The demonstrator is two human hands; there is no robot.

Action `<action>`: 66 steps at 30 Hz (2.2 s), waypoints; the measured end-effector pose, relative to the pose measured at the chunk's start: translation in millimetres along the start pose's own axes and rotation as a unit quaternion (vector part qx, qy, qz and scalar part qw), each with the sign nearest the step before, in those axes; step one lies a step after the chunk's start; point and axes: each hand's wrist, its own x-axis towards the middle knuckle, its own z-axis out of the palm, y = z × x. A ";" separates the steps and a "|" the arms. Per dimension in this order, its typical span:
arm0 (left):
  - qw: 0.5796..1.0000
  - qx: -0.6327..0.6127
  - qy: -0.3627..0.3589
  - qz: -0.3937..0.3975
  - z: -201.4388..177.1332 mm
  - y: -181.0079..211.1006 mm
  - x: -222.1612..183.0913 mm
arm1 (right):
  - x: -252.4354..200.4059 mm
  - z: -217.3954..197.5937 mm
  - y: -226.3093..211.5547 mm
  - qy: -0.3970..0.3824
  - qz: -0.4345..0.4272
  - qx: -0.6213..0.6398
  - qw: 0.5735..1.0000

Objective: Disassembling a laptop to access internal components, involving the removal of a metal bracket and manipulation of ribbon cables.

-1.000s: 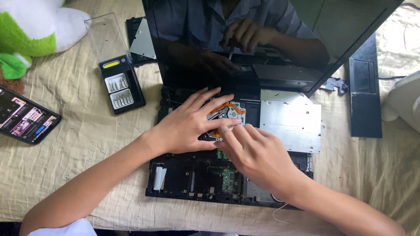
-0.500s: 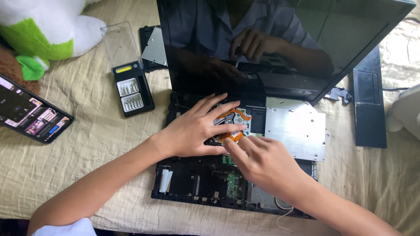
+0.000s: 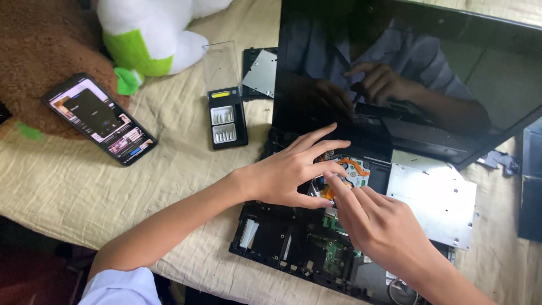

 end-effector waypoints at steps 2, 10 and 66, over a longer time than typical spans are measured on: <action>1.000 -0.009 0.011 -0.002 -4.9 3.0 -0.7 | -1.5 3.5 1.4 -0.018 0.010 -0.023 1.000; 0.989 0.045 0.141 -0.016 -39.7 2.6 -38.8 | 1.9 2.0 1.0 -0.006 0.008 -0.022 1.000; 0.977 0.091 0.174 -0.087 17.8 -29.5 1.1 | 32.3 -34.5 62.1 -0.023 0.135 0.316 0.939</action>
